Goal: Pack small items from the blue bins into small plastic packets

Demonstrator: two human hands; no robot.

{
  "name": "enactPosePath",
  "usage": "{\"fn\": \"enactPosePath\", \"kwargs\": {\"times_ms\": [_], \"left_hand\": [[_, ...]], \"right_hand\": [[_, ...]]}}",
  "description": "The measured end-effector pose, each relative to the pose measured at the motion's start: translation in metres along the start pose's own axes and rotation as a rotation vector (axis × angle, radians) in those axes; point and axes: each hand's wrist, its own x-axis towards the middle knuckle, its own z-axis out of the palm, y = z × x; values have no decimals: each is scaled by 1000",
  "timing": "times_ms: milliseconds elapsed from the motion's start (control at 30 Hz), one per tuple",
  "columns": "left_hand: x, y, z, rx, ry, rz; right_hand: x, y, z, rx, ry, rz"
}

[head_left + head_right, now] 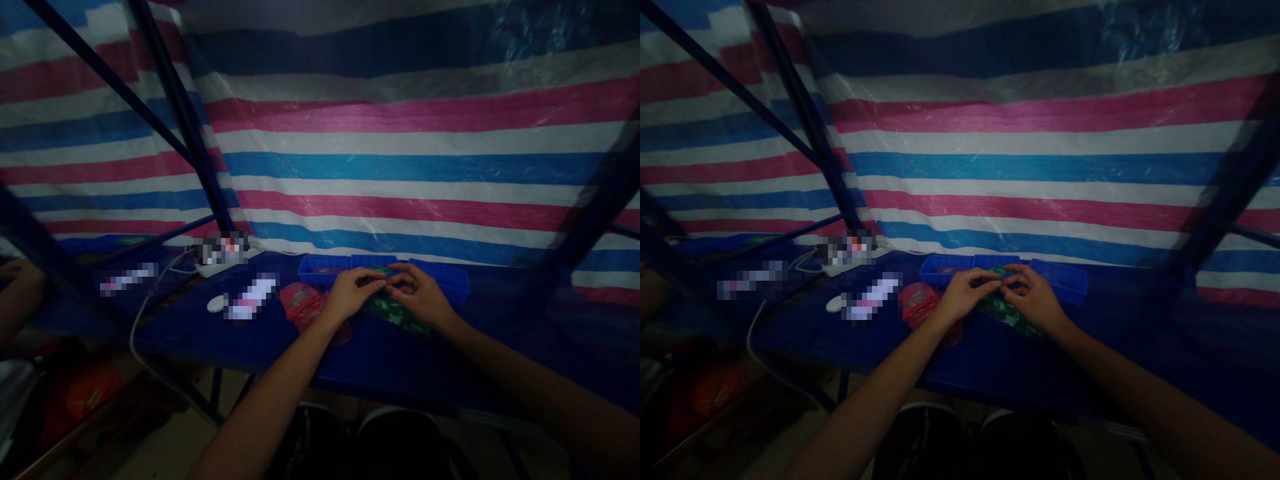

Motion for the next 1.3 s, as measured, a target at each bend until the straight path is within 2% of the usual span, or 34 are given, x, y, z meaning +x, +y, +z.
{"fn": "enactPosePath", "kwargs": {"times_ms": [200, 500, 767, 1133, 1300], "left_hand": [[0, -4, 4, -94, -15, -58], [-2, -1, 7, -48, -6, -34], [-2, 1, 9, -56, -68, 10], [-5, -3, 9, 17, -35, -18], [-5, -2, 9, -46, -32, -28]], "right_hand": [[-3, 0, 2, -76, 1, -11], [-3, -2, 5, -220, 46, -93], [-3, 0, 4, -122, 5, -40], [-6, -5, 5, -100, 34, -28], [-3, -2, 2, -43, 28, -21]]}}
